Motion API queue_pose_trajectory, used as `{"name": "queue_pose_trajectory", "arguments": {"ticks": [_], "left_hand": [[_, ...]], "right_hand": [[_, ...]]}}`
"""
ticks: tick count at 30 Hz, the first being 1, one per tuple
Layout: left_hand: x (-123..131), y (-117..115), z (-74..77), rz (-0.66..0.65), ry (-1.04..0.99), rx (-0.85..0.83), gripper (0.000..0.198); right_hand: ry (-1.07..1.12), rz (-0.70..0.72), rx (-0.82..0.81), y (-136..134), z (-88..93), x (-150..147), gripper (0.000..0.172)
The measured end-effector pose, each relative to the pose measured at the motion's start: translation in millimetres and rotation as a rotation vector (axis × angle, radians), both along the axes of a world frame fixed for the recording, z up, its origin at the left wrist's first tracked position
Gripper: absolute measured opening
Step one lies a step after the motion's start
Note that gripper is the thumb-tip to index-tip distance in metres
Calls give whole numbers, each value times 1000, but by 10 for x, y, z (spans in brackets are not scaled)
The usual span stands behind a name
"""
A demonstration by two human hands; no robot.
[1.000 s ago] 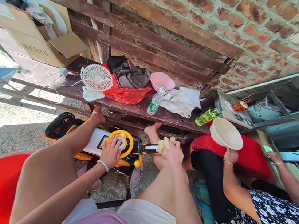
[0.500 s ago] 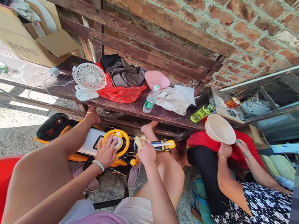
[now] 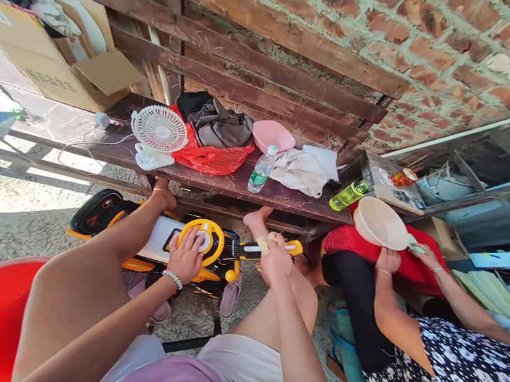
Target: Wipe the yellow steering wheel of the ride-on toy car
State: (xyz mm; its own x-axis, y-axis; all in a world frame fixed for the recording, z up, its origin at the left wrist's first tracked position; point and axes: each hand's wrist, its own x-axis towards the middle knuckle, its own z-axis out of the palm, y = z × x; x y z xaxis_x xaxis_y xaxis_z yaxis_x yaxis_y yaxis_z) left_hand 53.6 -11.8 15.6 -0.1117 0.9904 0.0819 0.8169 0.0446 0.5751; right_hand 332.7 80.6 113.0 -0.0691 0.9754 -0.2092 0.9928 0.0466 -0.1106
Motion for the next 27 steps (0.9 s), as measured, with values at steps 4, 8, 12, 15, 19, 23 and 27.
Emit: {"name": "queue_pose_trajectory", "arguments": {"ticks": [4,8,12,15,19,23,27], "left_hand": [[-6,2,45,-3,33,-45,66],[-5,-3,66,-8,49,-57,66],[-1,-2,57,-22,87,-59,65],[2,-2,45,-26,151,-65,65],[7,-8,45,-28,230,-55,63],[8,-10,55,-36,261,-65,63],[3,-9,48,-37,266,-78,63]], "right_hand": [[401,141,-43,-47,-29,-402,44],[438,172,30,-78,9,-674,44],[137,122,-53,-92,90,-961,40],[-54,160,-68,-54,163,-1184,38],[-168,266,-56,29,185,-1428,31],[-116,242,-42,155,96,-1515,31],[105,119,-63,336,7,-1363,31]]}}
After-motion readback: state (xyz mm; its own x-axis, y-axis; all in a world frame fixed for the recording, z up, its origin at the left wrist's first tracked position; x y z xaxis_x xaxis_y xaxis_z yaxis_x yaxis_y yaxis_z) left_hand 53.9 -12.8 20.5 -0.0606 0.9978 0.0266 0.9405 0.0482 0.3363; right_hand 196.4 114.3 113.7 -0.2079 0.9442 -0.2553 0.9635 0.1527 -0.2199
